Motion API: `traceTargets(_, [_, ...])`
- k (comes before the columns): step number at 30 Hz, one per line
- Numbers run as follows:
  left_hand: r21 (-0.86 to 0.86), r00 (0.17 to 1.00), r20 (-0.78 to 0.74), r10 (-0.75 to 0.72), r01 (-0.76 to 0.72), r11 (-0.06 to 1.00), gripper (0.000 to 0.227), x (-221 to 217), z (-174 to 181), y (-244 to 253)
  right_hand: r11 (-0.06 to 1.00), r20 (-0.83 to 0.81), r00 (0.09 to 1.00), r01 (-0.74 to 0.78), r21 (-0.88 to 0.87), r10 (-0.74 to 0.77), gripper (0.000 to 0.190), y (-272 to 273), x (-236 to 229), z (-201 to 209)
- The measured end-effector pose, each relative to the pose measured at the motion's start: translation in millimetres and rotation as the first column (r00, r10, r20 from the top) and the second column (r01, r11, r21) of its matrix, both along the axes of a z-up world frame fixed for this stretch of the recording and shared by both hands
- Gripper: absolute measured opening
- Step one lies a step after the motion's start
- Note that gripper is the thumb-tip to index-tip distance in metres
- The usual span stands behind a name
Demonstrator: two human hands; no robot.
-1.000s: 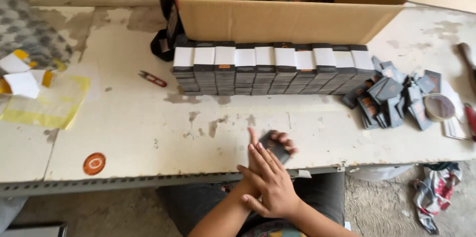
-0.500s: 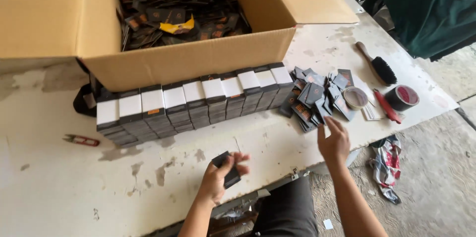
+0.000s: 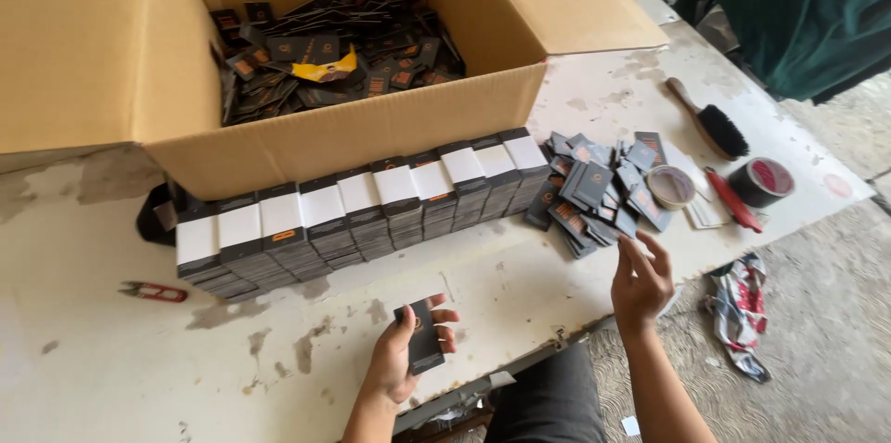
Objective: The person takes small black cards from a large cardboard box and places them on a table. They then pick up the cards and stack them into neat piles, organizing them by hand.
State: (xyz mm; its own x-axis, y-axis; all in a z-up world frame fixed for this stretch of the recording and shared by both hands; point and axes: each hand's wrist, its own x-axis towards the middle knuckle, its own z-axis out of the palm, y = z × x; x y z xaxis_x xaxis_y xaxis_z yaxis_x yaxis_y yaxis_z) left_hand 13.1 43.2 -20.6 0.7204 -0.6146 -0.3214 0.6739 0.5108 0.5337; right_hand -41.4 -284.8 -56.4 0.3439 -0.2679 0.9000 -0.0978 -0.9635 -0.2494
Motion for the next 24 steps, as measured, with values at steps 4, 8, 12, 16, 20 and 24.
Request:
traceTargets(4, [-0.092,0.999,-0.039,0.025,-0.029,0.995,0.082,4,-17,2,0.932,-0.032,0.953,-0.288,0.218,0.302,0.004,85,-2,36])
traceTargets(8, [-0.182,0.997,-0.077,-0.018,0.004,0.983,0.091,2,-11,6,0.628,-0.126,0.674,-0.582,0.517,0.728,0.013,148,-4,38])
traceTargets(12, [-0.090,0.978,-0.186,-0.096,0.080,0.993,0.087,2,-8,9,0.419,-0.071,0.488,-0.655,0.628,0.870,0.025,181,13,41])
traceTargets(16, [-0.149,0.989,-0.142,0.028,-0.049,0.988,0.081,-5,10,12,0.478,-0.169,0.503,-0.586,0.655,0.848,0.050,196,26,42])
traceTargets(20, [-0.084,0.994,-0.106,-0.014,0.005,0.996,0.069,-4,-8,10,0.625,-0.339,0.525,-0.659,0.419,0.781,0.037,193,34,41])
traceTargets(24, [-0.001,0.995,-0.095,-0.001,0.001,1.000,0.073,-6,-8,7,0.622,-0.374,0.502,-0.685,0.378,0.780,0.039,195,36,40])
